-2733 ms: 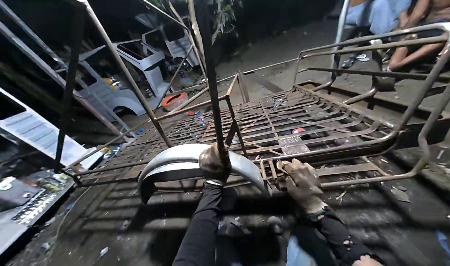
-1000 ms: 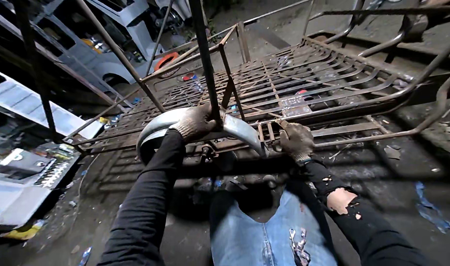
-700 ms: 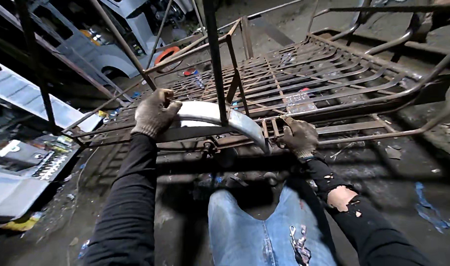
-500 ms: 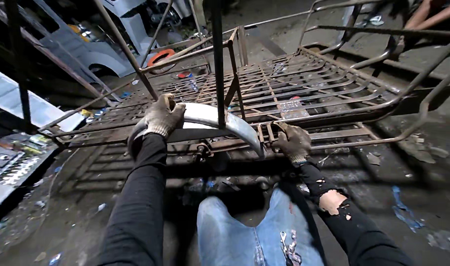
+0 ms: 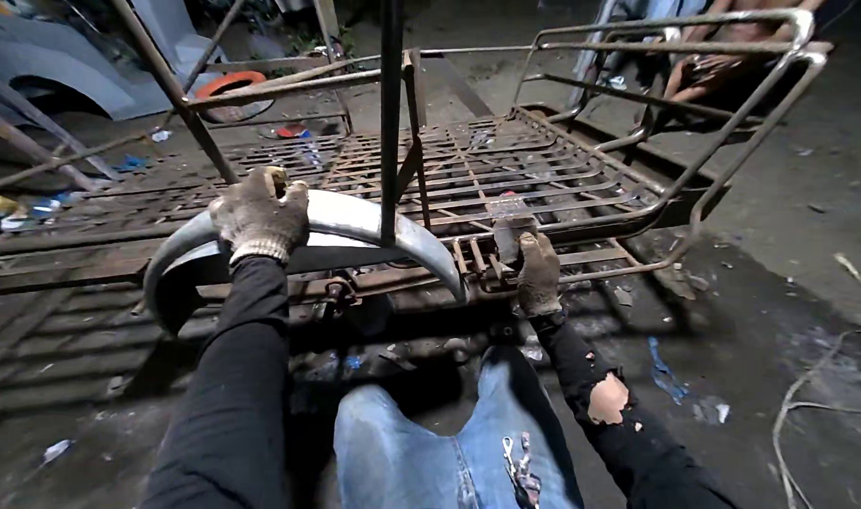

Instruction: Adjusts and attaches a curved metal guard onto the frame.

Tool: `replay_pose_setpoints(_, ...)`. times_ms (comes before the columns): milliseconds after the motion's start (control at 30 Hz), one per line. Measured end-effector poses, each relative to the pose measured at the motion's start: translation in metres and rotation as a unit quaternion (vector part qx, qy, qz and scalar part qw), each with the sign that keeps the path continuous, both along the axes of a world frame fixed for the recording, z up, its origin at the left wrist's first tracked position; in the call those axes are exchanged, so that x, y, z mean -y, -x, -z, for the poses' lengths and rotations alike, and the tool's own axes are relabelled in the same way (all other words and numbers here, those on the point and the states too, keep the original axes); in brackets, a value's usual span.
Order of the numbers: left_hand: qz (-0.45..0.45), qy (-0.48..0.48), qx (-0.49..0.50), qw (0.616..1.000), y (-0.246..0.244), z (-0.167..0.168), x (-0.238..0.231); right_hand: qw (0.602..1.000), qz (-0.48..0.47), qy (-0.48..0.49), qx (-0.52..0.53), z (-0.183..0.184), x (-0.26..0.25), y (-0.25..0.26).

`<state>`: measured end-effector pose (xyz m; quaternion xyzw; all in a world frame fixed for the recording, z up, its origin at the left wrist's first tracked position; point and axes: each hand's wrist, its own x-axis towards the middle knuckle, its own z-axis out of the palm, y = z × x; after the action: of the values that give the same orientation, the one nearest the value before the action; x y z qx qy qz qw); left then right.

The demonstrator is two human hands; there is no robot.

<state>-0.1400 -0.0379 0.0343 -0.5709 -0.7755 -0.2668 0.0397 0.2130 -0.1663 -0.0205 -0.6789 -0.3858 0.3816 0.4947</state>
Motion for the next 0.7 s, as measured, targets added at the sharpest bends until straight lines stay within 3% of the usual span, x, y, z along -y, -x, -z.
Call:
replay_pose_setpoints(33, 0.001, -0.005, -0.001, 1.0, 0.0, 0.0, 0.001, 0.988, 0.048, -0.145, -0.008, 0.047, -0.034, 0.0)
replay_pose_setpoints(67, 0.001, -0.009, -0.003, 1.0, 0.0, 0.0, 0.001, 0.981, 0.047, -0.179, -0.051, 0.07, -0.062, -0.004)
replay_pose_setpoints(200, -0.003, -0.017, 0.003, 1.0, 0.003, 0.002, 0.0, 0.968, 0.057, -0.129, -0.208, 0.071, -0.09, -0.007)
replay_pose_setpoints(233, -0.005, -0.017, 0.003, 1.0, 0.002, 0.002, 0.0, 0.974, 0.073, -0.126, -0.175, 0.071, -0.089, -0.007)
replay_pose_setpoints(333, -0.007, -0.018, 0.002, 1.0, 0.002, 0.002, 0.0, 0.984, 0.057, -0.146, 0.084, 0.084, -0.081, -0.015)
replay_pose_setpoints(400, -0.005, -0.021, -0.001, 1.0, 0.002, 0.001, -0.001, 0.946, -0.016, -0.18, 0.268, 0.099, -0.082, -0.023)
replay_pose_setpoints(467, -0.005, -0.022, -0.002, 1.0, 0.002, 0.001, 0.0, 0.91, -0.091, -0.174, 0.366, 0.104, -0.083, -0.021)
replay_pose_setpoints(533, -0.007, -0.023, 0.0, 1.0, 0.002, 0.003, 0.0, 0.902, -0.154, -0.13, 0.382, 0.1, -0.082, -0.016)
replay_pose_setpoints(633, -0.009, -0.027, 0.001, 1.0, 0.002, 0.002, 0.0, 0.93, -0.214, -0.045, 0.295, 0.081, -0.081, -0.016)
replay_pose_setpoints(700, -0.009, -0.026, 0.006, 1.0, 0.003, 0.003, 0.0, 0.924, -0.246, 0.005, 0.294, 0.065, -0.082, -0.017)
